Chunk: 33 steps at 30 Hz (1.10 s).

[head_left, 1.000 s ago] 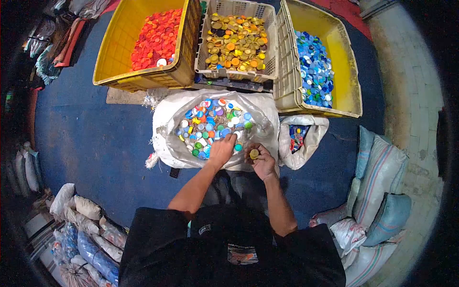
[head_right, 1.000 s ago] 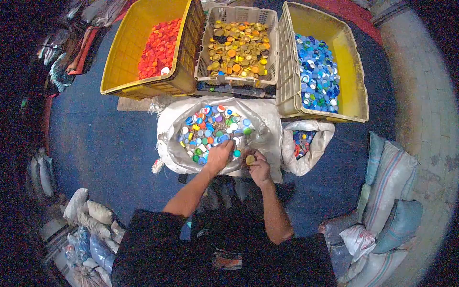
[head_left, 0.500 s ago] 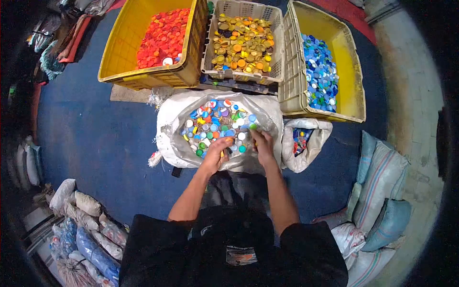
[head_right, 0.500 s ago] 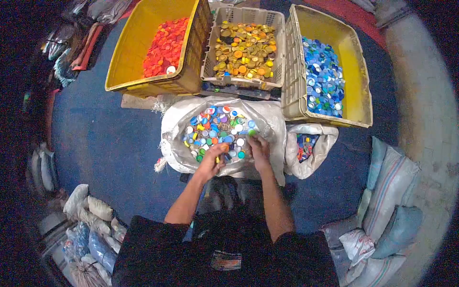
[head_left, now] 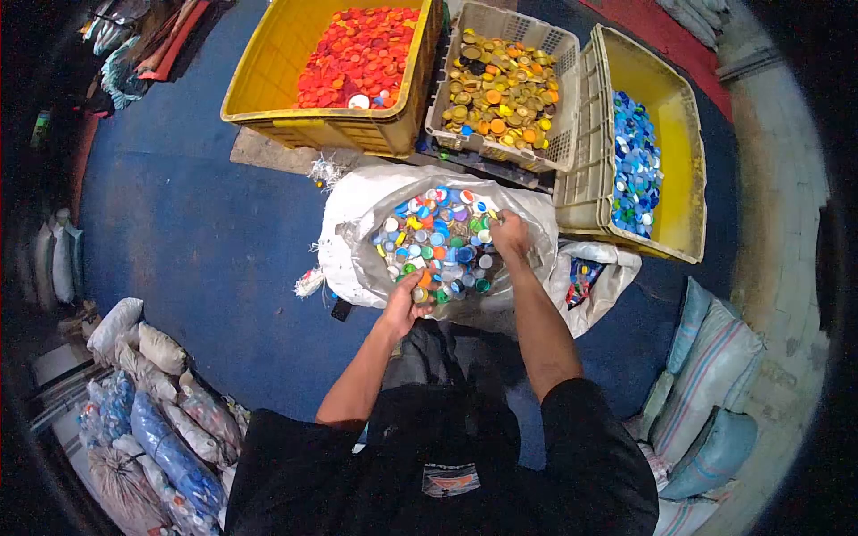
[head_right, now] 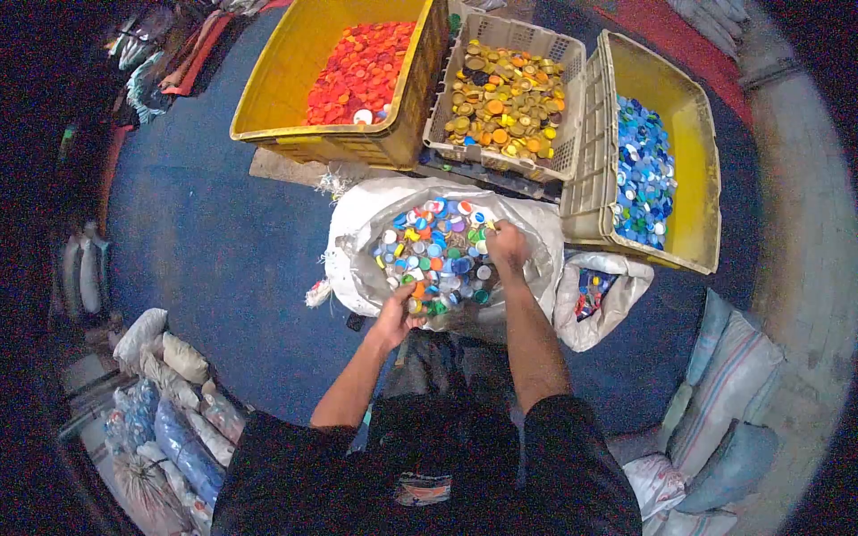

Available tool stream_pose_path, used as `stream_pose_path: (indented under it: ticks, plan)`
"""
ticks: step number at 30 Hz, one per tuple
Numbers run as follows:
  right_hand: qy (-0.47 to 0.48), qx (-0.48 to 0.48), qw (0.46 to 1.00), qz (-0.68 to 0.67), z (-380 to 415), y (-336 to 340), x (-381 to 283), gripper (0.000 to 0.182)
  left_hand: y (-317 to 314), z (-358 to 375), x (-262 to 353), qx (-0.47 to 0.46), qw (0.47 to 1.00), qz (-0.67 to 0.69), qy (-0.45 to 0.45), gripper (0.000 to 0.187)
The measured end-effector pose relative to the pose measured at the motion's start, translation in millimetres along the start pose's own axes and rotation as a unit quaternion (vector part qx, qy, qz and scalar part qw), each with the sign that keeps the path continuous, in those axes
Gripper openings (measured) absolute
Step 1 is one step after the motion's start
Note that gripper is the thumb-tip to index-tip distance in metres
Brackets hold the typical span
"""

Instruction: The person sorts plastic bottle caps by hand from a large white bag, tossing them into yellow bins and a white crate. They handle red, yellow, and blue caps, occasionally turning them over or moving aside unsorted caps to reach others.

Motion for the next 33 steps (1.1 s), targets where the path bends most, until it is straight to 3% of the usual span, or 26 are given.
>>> stream_pose_path:
  ticks: [4,7,10,14,16,18,21,25,26,29,33]
  plan:
    - [0.053,0.013,0.995,-0.078,-5.5,-4.1,8.8,0.028,20.2,-1.0,-10.0,0.076,0.997,-0.003,0.014,0.026]
    - [0.072,0.049,0.983,-0.163,3.8,0.9,10.3,0.025,30.6,-4.5,-12.6,0.088,0.996,-0.029,0.001,0.033]
    - [0.025,0.03,0.957,-0.288,12.9,-3.1,26.1,0.025,37.3,1.9,-11.4,0.182,0.983,-0.041,-0.004,0.037]
    - [-0.044,-0.031,0.9,-0.432,44.9,-6.4,33.5,0.022,44.6,-0.1,-13.6,0.175,0.984,-0.034,-0.02,0.035]
    - [-0.018,-0.079,0.871,-0.485,69.1,-3.4,21.6,0.021,51.3,-2.8,-14.3,0.18,0.982,-0.024,-0.045,0.039]
    - [-0.038,-0.113,0.826,-0.552,88.0,-10.2,15.3,0.019,47.4,-4.2,-3.0,0.171,0.97,-0.127,-0.115,0.038]
    - [-0.066,-0.183,0.79,-0.581,115.1,-24.1,8.7,0.016,23.6,3.1,13.4,0.146,0.925,-0.281,-0.208,0.04]
    - [-0.049,-0.282,0.799,-0.529,149.2,-45.9,-2.5,0.021,-28.0,28.5,48.8,0.137,0.816,-0.394,-0.4,0.046]
    - [-0.106,-0.263,0.79,-0.544,157.7,-46.5,-3.9,0.021,-29.7,25.0,46.7,0.125,0.812,-0.416,-0.391,0.046]
    - [-0.13,-0.254,0.756,-0.59,159.3,-45.8,-1.9,0.017,-31.2,20.4,45.9,0.109,0.784,-0.473,-0.387,0.04]
    - [-0.143,-0.3,0.738,-0.588,161.4,-42.5,-10.2,0.013,-26.5,19.9,46.2,0.059,0.824,-0.458,-0.328,0.041]
Point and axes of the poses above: each hand's wrist, its own z-axis away from the middle knuckle, its own y-axis out of the back of the hand, x = y × z, the point moved 7 cm from there along -z, towards the middle knuckle, and after that the axes turned 10 degrees about -z, right-handed, at the moved point
